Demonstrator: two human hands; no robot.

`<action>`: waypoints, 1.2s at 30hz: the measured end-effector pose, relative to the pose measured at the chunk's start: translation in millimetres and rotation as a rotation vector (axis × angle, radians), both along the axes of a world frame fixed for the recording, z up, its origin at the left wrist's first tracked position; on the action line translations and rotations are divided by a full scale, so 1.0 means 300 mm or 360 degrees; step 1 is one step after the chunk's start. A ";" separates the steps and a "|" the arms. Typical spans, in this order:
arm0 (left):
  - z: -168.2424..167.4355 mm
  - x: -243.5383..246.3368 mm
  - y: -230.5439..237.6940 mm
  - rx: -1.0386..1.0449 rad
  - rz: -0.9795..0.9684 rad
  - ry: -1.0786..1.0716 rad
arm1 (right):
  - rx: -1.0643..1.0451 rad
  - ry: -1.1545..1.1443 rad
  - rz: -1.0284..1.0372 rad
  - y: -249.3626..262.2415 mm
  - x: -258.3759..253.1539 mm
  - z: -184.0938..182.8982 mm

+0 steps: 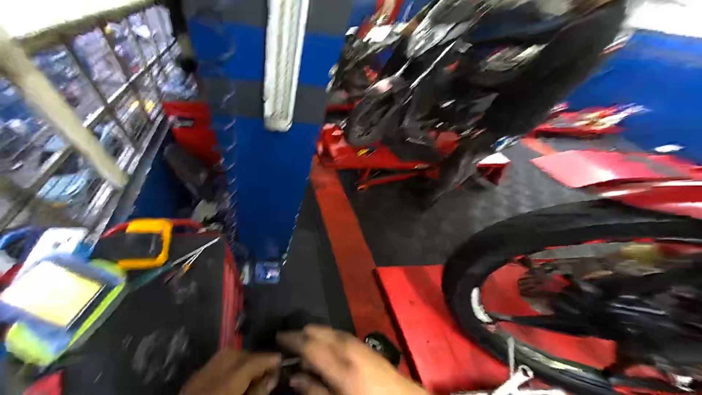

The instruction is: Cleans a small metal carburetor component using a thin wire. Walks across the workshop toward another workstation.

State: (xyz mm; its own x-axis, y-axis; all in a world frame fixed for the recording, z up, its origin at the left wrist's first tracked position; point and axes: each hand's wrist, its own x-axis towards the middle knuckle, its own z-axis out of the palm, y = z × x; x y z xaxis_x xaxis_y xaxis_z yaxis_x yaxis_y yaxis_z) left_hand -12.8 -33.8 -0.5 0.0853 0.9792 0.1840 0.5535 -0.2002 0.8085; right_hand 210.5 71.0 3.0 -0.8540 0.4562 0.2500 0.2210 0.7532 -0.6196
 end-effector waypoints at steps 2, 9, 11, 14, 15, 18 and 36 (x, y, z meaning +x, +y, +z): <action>-0.036 -0.010 -0.005 0.0079 0.0057 -0.0086 | 0.0034 0.0171 -0.0023 0.005 -0.008 -0.016; -0.083 -0.017 -0.002 0.0218 0.0199 0.0119 | 0.0070 0.0363 -0.0025 0.011 -0.020 -0.068; -0.082 -0.023 0.004 0.0190 0.0163 0.0161 | 0.0094 0.0349 -0.0046 0.012 -0.017 -0.073; -0.084 -0.022 0.009 0.0100 0.0064 0.0004 | 0.0251 0.0333 -0.0062 0.014 -0.010 -0.079; -0.087 -0.016 0.008 0.0070 0.0036 -0.0074 | 0.0285 0.0328 -0.0058 0.014 -0.008 -0.081; -0.100 0.006 0.004 0.0035 -0.0027 -0.0261 | 0.0282 0.0340 -0.0017 0.009 -0.003 -0.091; -0.106 0.015 0.014 0.0118 0.0051 -0.0188 | -0.0679 0.0221 0.0127 0.033 0.002 -0.125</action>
State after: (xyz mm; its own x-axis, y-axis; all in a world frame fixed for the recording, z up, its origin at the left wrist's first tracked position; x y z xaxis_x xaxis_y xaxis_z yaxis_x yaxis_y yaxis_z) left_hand -8.4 -29.7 -32.4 0.0279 0.9645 0.2627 0.4626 -0.2455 0.8519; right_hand 211.1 81.0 -34.4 -0.8623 0.4775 0.1688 0.0654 0.4354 -0.8978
